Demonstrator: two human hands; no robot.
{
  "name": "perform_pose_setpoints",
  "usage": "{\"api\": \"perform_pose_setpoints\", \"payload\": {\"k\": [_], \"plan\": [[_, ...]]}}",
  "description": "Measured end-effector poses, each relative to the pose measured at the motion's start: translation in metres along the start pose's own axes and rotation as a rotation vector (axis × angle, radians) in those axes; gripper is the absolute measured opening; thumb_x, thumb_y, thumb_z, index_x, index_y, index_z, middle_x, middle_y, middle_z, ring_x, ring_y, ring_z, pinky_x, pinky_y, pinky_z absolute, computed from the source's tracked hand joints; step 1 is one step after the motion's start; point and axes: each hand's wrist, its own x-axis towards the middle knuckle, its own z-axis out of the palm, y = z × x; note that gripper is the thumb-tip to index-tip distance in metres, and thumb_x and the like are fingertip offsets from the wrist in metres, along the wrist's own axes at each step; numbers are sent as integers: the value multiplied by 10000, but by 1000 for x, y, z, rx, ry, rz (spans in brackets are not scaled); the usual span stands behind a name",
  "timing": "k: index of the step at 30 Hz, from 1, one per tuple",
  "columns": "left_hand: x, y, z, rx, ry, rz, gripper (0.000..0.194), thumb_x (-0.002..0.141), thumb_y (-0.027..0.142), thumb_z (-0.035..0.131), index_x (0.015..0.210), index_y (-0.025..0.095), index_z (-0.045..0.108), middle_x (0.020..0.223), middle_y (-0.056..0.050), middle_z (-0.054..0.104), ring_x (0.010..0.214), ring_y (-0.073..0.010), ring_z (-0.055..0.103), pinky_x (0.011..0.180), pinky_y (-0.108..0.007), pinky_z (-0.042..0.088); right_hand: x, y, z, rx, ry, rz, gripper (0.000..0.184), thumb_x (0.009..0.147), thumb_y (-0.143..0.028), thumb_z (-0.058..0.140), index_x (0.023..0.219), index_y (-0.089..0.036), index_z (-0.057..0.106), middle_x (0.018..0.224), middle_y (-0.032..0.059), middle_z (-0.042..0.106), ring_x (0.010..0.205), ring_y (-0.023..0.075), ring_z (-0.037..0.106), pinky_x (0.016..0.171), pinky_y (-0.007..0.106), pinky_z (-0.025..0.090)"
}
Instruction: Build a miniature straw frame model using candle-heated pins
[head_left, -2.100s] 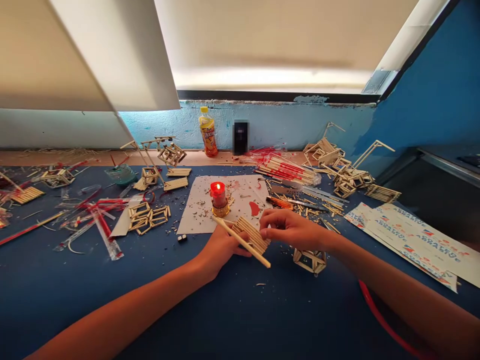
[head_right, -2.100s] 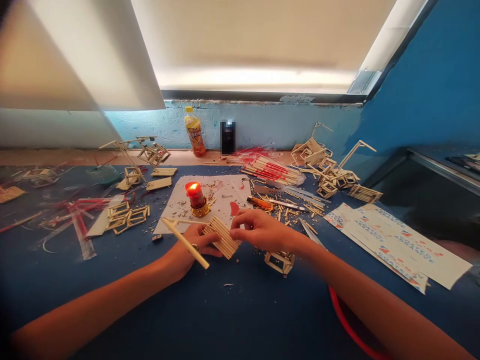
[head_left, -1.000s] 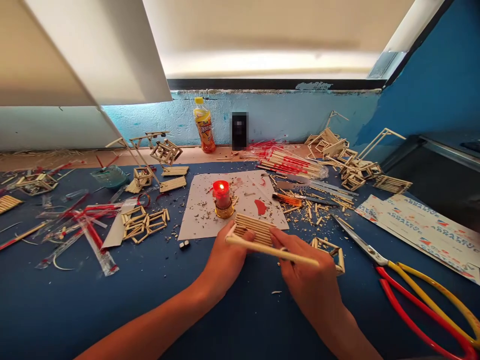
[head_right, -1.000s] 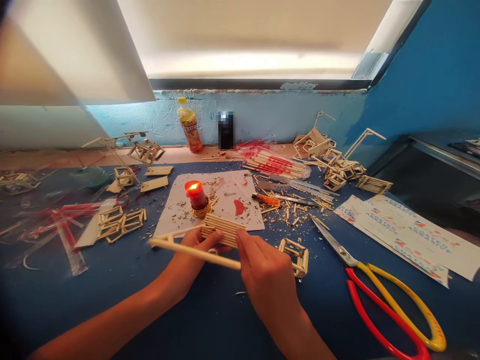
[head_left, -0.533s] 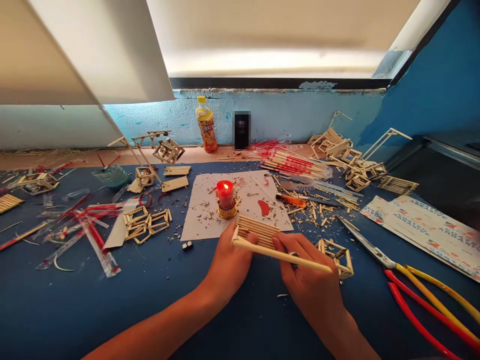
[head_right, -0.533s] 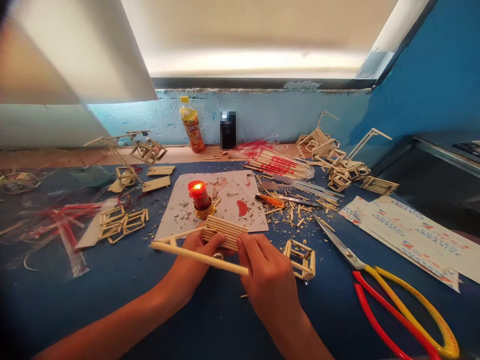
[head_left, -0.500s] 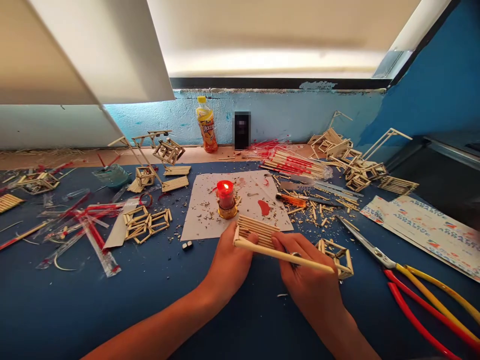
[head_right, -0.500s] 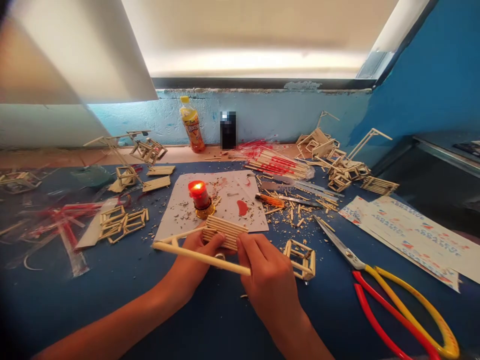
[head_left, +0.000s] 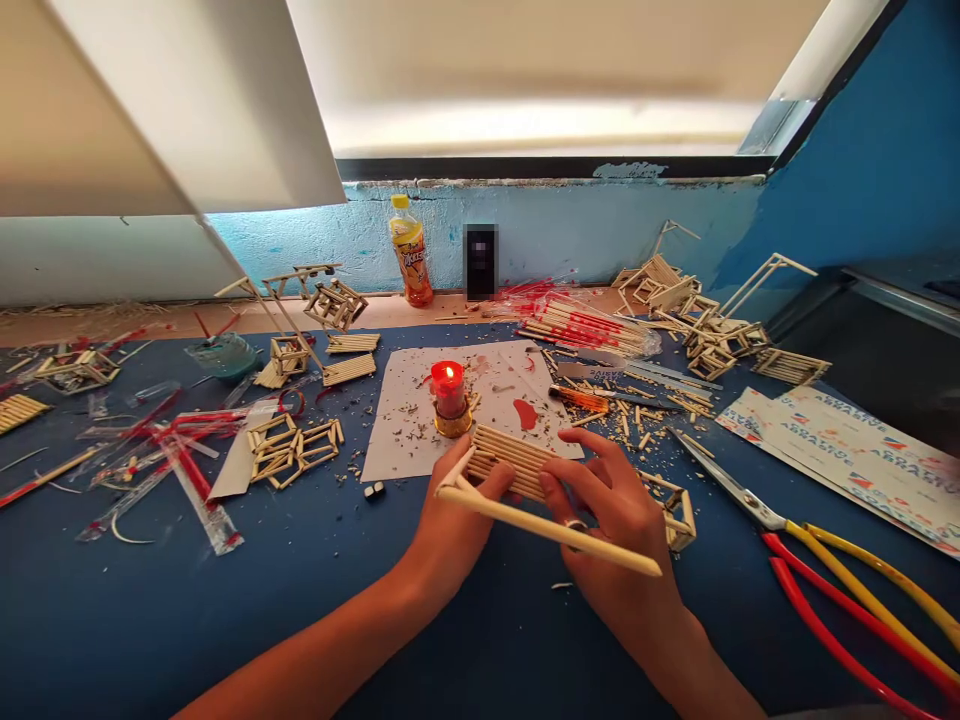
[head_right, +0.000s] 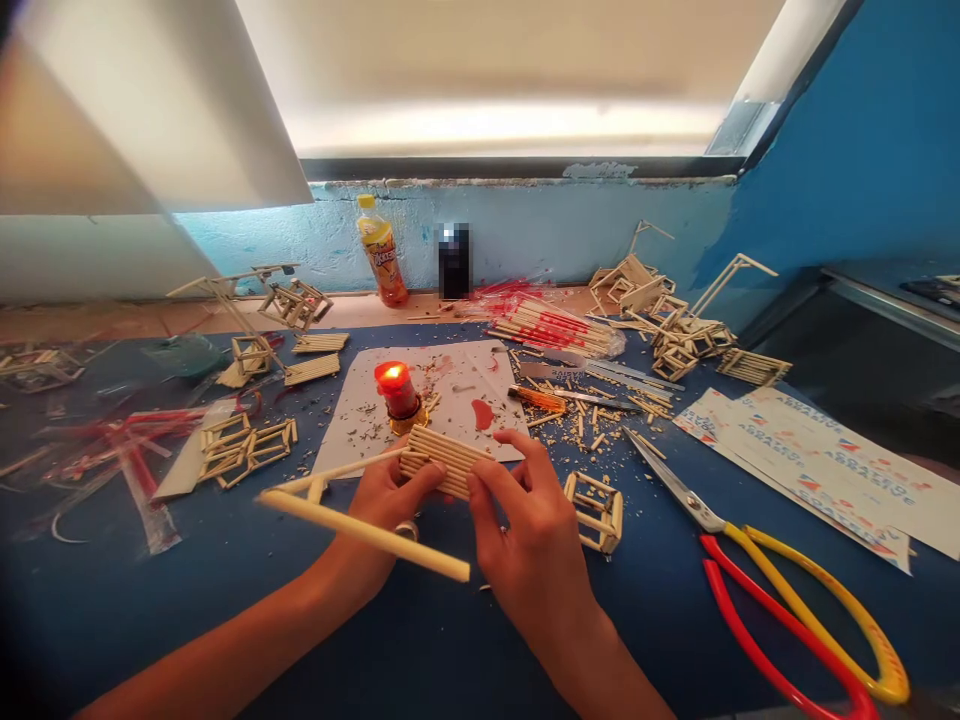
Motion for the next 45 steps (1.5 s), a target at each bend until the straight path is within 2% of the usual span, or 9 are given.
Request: {"api": "perform_pose_setpoints", "payload": {"k": [5, 13, 19, 23, 28, 32, 39, 41, 45], "plan": [[-2, 10, 6, -128, 45, -98, 207, 754, 272, 789, 912, 182, 690, 924, -17, 721, 809, -146, 654, 688, -224, 547, 5, 2, 1, 115, -26, 7, 150, 989, -133, 566, 1035, -204, 689, 1103, 82, 669, 886, 164, 712, 778, 276, 573], [-1, 14, 14, -235, 56, -228, 203, 677, 182, 762, 871, 158, 709, 853, -22, 717, 722, -122, 627, 614, -206, 546, 0, 0, 5, 116, -11, -61, 172, 994, -98, 554, 1068, -202, 669, 1082, 78, 636, 833, 135, 689, 736, 249, 572], [0, 8, 13, -238, 59, -199, 156, 668, 188, 730, 818, 166, 695, 786, -6, 709, 685, -131, 635, 602, -224, 542, -2, 0, 8, 43, 13, -80, 175, 983, -113, 581, 1082, -204, 693, 1112, 91, 675, 873, 162, 722, 744, 262, 589], [3, 0, 11, -197, 81, -188, 102, 702, 192, 680, 796, 173, 645, 788, -5, 700, 681, -131, 635, 580, -215, 508, -5, 1, 9, -46, 53, -144, 195, 972, -107, 607, 1123, -177, 709, 1088, 105, 708, 865, 166, 729, 768, 265, 590], [3, 1, 12, -147, 95, -179, 60, 695, 160, 619, 727, 186, 576, 697, 32, 604, 613, -112, 575, 535, -211, 468, -8, 0, 8, -118, 57, -214, 203, 974, -98, 608, 1146, -114, 714, 955, 112, 718, 857, 190, 720, 812, 302, 588], [2, 3, 13, -135, 90, -170, 119, 678, 149, 614, 652, 194, 507, 637, 52, 523, 571, -96, 526, 526, -209, 467, -9, 2, 5, -97, 15, -244, 254, 993, -87, 578, 1224, -126, 674, 953, 98, 730, 859, 180, 709, 802, 289, 580], [2, 1, 11, -120, 80, -169, 115, 734, 225, 688, 719, 166, 590, 694, 7, 607, 608, -113, 588, 513, -192, 488, -9, 1, 0, -108, -5, -251, 319, 1000, -59, 555, 1299, -149, 622, 918, 61, 750, 779, 162, 696, 779, 283, 552], [2, 2, 11, -118, 80, -165, 128, 733, 230, 704, 721, 162, 596, 704, 0, 617, 614, -114, 596, 512, -189, 493, -10, 1, 0, -123, 13, -251, 290, 1004, -76, 566, 1277, -151, 627, 870, 44, 751, 723, 147, 690, 742, 265, 538], [1, 2, 11, -111, 72, -162, 119, 758, 234, 699, 746, 158, 608, 712, -8, 646, 598, -111, 606, 508, -183, 495, -12, 2, 1, -135, 79, -226, 122, 1011, -143, 591, 1109, -145, 664, 790, 27, 747, 649, 131, 691, 644, 240, 499]]}}
